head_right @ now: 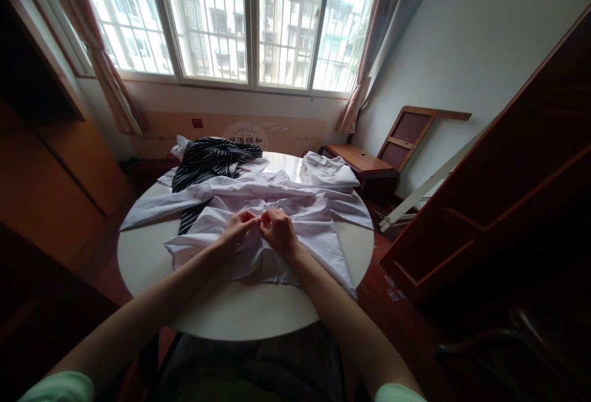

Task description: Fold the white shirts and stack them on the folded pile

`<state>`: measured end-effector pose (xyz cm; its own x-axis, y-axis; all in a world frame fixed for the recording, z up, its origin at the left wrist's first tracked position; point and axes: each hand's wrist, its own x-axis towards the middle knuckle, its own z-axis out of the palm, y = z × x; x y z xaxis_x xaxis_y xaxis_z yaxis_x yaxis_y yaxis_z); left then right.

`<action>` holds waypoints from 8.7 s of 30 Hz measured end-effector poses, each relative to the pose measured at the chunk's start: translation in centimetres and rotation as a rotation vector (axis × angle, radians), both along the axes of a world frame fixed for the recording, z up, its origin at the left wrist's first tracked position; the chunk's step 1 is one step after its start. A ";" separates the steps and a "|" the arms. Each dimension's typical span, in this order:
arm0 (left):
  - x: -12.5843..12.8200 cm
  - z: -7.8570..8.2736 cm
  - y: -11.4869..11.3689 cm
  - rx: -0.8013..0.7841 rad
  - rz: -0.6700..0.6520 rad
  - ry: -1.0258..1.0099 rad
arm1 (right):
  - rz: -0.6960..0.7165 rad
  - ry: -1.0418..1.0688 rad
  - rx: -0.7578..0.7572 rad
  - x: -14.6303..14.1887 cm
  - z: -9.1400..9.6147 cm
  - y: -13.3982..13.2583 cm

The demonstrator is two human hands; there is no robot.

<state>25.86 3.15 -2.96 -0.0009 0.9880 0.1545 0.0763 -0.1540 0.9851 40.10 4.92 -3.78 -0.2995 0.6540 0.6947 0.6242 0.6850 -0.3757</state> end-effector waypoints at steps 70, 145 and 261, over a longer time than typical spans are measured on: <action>-0.9 -2.3 1.7 0.417 0.041 0.433 | 0.005 -0.089 -0.176 0.6 -0.3 0.3; -0.6 -1.6 1.2 0.418 0.002 0.434 | -0.001 0.006 -0.244 0.5 -0.2 0.6; -3.4 0.9 0.2 0.343 0.103 0.327 | -0.038 0.134 -0.301 1.6 0.3 0.5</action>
<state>22.41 3.40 -2.06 0.0068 0.8774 0.4797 0.4052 -0.4409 0.8009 41.69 5.44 -3.48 -0.1895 0.8450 0.5001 0.5786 0.5076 -0.6384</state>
